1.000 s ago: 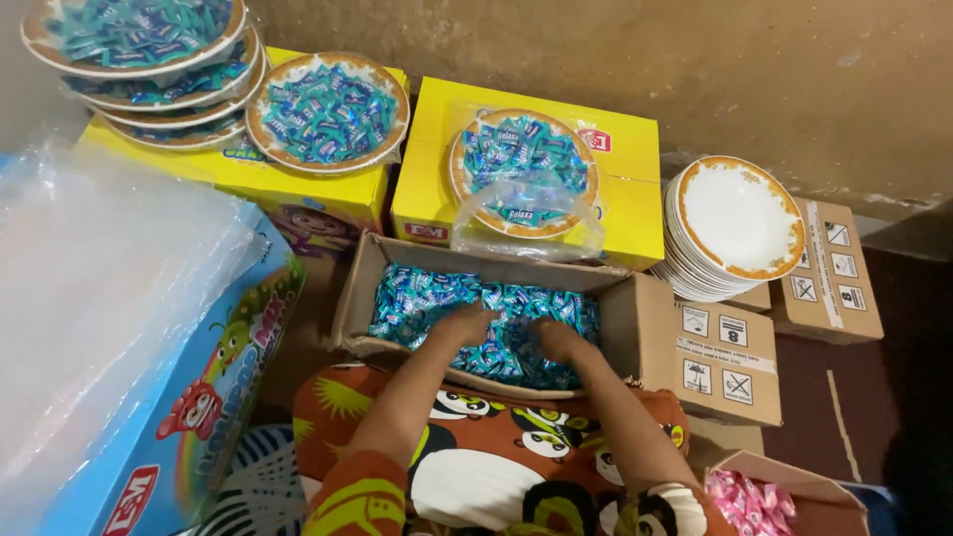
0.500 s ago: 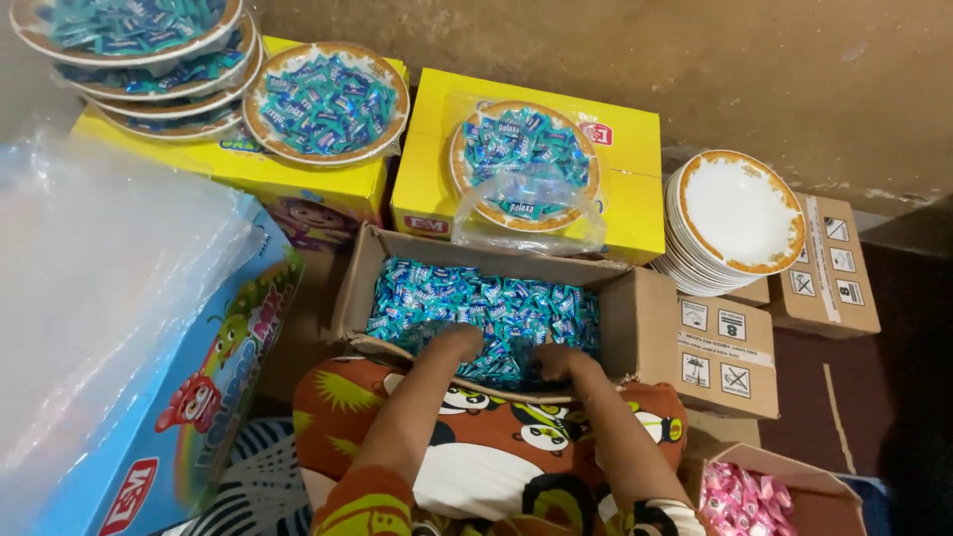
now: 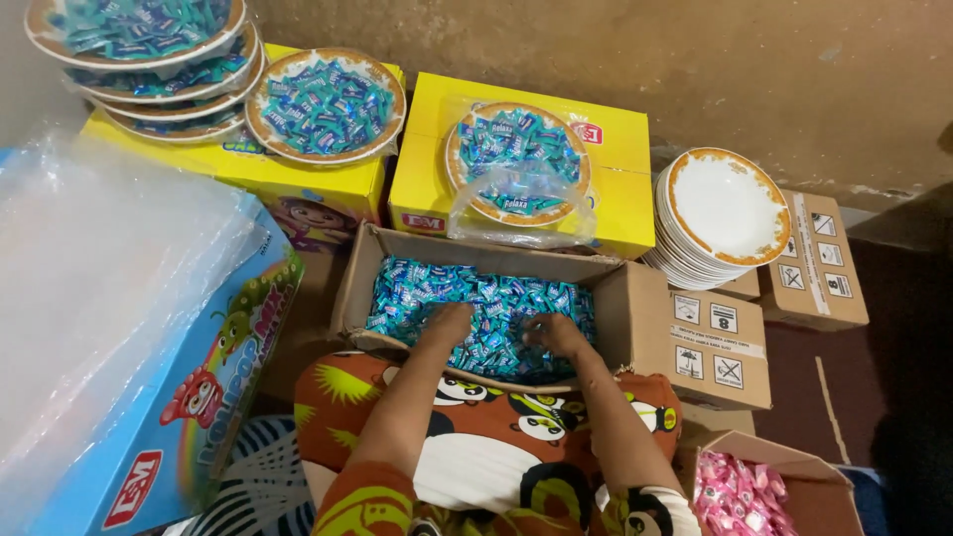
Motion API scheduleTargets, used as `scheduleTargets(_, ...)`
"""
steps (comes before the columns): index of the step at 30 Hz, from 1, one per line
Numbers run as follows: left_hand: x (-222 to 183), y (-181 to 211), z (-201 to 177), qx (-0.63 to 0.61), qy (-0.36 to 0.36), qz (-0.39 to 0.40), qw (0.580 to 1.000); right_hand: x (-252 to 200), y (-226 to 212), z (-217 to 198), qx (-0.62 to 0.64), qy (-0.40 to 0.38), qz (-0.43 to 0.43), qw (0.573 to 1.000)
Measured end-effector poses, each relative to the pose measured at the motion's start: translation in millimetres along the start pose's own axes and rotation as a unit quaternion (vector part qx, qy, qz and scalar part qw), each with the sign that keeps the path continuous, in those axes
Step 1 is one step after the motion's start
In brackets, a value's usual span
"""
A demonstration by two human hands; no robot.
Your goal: A person is seen sitting on the floor, organizing and packaging small blue packets into bowls and plates.
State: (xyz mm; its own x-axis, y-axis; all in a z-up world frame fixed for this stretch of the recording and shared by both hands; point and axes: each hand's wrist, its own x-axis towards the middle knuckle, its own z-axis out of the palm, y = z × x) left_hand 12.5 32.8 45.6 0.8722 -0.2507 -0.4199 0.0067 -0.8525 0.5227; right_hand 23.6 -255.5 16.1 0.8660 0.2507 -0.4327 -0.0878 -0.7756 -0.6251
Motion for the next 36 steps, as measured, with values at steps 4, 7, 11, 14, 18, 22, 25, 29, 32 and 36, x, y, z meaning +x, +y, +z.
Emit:
scheduleTargets(4,-90.6,68.5,-84.7,-0.063,0.026,0.051,0.996,-60.6,-71.7,-47.0,0.242,-0.026,-0.064,0.968)
scheduleTargets(7,-129.7,101.9,-127.9,-0.048,-0.001,0.111,0.993,-119.4,-134.4,-87.0,0.348,-0.058,-0.097,0.931)
scheduleTargets(11,-121.4,125.3,-157.8,-0.021,0.193,0.226,0.955,-144.4,-191.7,-128.2,0.239,0.083,-0.277,0.927)
scheduleTargets(14,-100.0,145.2,-182.8,0.026,0.345,0.274,0.897,-115.9,-224.0,-146.3,0.038,0.281,-0.356,0.89)
scheduleTargets(18,-92.0,137.8,-175.2,-0.057,0.445,0.32,0.835,-92.2,-231.8,-147.6,-0.076,0.399,-0.359,0.84)
scheduleTargets(22,-109.5,104.0,-122.8,-0.113,0.484,0.271,0.824,-71.0,-226.6,-137.0,-0.072,0.384,-0.35,0.852)
scheduleTargets(25,-107.6,80.3,-90.0,-0.148,0.404,0.24,0.87,-28.4,-229.0,-128.3,-0.202,0.35,-0.318,0.857)
scheduleTargets(29,-89.8,57.4,-62.8,-0.142,0.295,0.191,0.925,-12.3,-278.7,-144.8,-0.275,0.123,-0.205,0.931)
scheduleTargets(32,-90.2,43.9,-50.4,-0.152,0.249,0.163,0.943,23.4,-267.3,-145.3,-0.338,0.102,-0.159,0.922)
scheduleTargets(36,-78.5,25.3,-38.1,-0.148,0.19,0.121,0.963,27.2,-246.6,-139.3,-0.345,0.194,-0.174,0.902)
